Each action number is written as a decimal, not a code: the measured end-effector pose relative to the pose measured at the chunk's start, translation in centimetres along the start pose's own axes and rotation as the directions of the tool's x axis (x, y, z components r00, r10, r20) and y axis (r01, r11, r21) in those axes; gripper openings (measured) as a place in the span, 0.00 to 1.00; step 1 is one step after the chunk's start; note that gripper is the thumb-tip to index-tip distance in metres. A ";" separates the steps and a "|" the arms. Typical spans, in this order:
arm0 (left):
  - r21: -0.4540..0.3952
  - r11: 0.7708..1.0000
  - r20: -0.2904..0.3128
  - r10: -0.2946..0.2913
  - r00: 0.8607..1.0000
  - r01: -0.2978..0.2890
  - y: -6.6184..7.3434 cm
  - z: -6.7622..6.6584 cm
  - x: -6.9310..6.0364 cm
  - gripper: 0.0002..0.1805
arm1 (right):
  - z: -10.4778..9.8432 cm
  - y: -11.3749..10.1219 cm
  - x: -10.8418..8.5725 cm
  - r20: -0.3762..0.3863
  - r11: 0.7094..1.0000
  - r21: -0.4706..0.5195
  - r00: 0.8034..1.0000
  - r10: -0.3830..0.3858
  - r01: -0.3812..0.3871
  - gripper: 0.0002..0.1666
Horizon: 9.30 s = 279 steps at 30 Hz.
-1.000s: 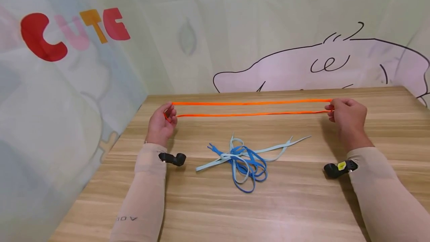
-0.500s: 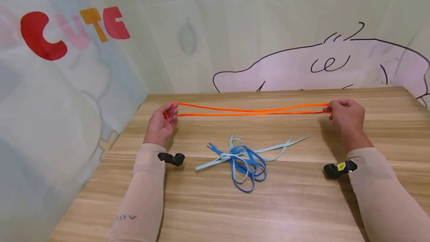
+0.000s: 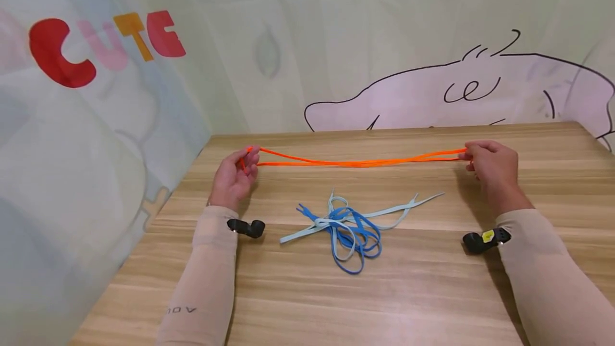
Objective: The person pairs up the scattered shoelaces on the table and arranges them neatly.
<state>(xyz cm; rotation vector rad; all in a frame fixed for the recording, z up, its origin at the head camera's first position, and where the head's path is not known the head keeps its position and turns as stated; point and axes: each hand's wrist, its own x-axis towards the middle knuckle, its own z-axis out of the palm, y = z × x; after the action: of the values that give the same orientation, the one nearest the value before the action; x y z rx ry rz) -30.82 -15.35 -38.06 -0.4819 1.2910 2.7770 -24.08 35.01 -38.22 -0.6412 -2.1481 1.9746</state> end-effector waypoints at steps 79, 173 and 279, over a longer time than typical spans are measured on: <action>0.295 0.955 0.203 -0.018 0.979 -0.043 -2.2 3.6 -1.3 0.15 | 1.4 -0.8 -0.6 0.224 0.998 -0.003 0.973 -0.065 0.067 0.11; 0.548 0.686 0.825 -0.349 0.444 -0.479 -7.8 11.0 -10.3 0.10 | 8.5 -3.1 -8.0 0.826 0.830 -0.178 0.538 -0.166 0.528 0.15; 0.243 0.926 0.825 -0.041 0.564 -0.288 -2.0 8.4 -7.9 0.21 | 7.4 -4.2 -8.4 0.646 0.828 -0.119 0.676 -0.355 0.548 0.13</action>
<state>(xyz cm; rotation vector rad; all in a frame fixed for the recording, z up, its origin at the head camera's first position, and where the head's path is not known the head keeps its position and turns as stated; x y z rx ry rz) -25.18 -6.99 -32.14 0.8845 1.4799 2.1960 -20.29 24.64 -33.52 0.5815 -2.6358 1.7015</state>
